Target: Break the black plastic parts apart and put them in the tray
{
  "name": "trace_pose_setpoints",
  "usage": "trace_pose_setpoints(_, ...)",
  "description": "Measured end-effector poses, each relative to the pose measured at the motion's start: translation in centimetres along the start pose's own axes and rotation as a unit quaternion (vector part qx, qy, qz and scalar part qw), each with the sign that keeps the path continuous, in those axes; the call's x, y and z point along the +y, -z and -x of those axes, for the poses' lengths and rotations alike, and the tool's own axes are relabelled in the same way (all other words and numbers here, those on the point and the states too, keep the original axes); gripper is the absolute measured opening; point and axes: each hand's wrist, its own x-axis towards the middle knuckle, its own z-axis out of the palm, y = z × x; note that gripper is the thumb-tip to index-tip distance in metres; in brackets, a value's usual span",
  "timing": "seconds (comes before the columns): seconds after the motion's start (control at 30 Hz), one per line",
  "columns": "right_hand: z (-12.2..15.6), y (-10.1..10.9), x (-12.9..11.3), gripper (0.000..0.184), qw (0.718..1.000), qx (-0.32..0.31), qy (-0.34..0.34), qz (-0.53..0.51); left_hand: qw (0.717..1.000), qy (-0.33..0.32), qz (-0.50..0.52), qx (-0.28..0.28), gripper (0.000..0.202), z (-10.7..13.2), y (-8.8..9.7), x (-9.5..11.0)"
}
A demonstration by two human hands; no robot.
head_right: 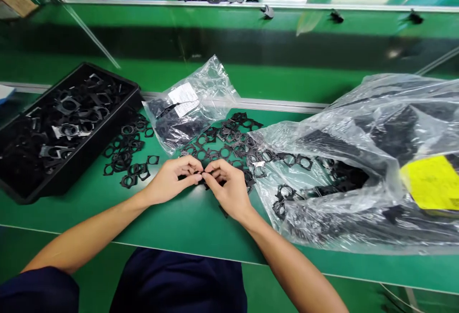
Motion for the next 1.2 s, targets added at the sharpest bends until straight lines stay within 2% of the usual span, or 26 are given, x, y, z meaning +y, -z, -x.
trace_pose_setpoints(0.13, -0.3, 0.1, -0.2, 0.041, 0.998, 0.011, -0.028, -0.061, 0.993, 0.007, 0.084, 0.078, 0.013, 0.3, 0.0, -1.0)
trace_pose_setpoints(0.3, -0.6, 0.3, -0.3, 0.035, 0.996, -0.003, -0.07, -0.063, 0.986, -0.011, 0.102, 0.128, 0.026, 0.4, 0.1, -1.3)
trace_pose_setpoints(0.43, -0.7, 0.5, -0.5, 0.032, 0.994, 0.056, -0.067, -0.069, 0.982, -0.049, 0.063, 0.169, 0.023, 0.5, 0.5, -1.3)
trace_pose_setpoints(0.57, -0.7, 0.5, -0.6, 0.03, 0.993, 0.062, -0.074, -0.069, 0.965, -0.134, -0.062, 0.217, 0.017, 0.8, 1.0, -1.2)
trace_pose_setpoints(0.7, -0.5, 0.2, -0.7, 0.032, 0.992, 0.035, -0.088, -0.079, 0.915, -0.295, -0.218, 0.17, 0.013, 1.1, 1.1, -0.9)
trace_pose_setpoints(0.77, -0.5, 0.2, -0.7, 0.032, 0.991, 0.021, -0.093, -0.095, 0.894, -0.335, -0.259, 0.144, 0.015, 1.2, 1.0, -1.0)
trace_pose_setpoints(1.07, -0.7, 0.5, -0.4, 0.027, 0.981, 0.004, -0.11, -0.161, 0.887, -0.33, -0.304, 0.105, 0.014, 1.0, 1.1, -1.2)
trace_pose_setpoints(1.2, -0.6, 0.4, -0.4, 0.028, 0.98, 0.009, -0.114, -0.162, 0.892, -0.325, -0.297, 0.104, 0.022, 0.9, 1.2, -1.0)
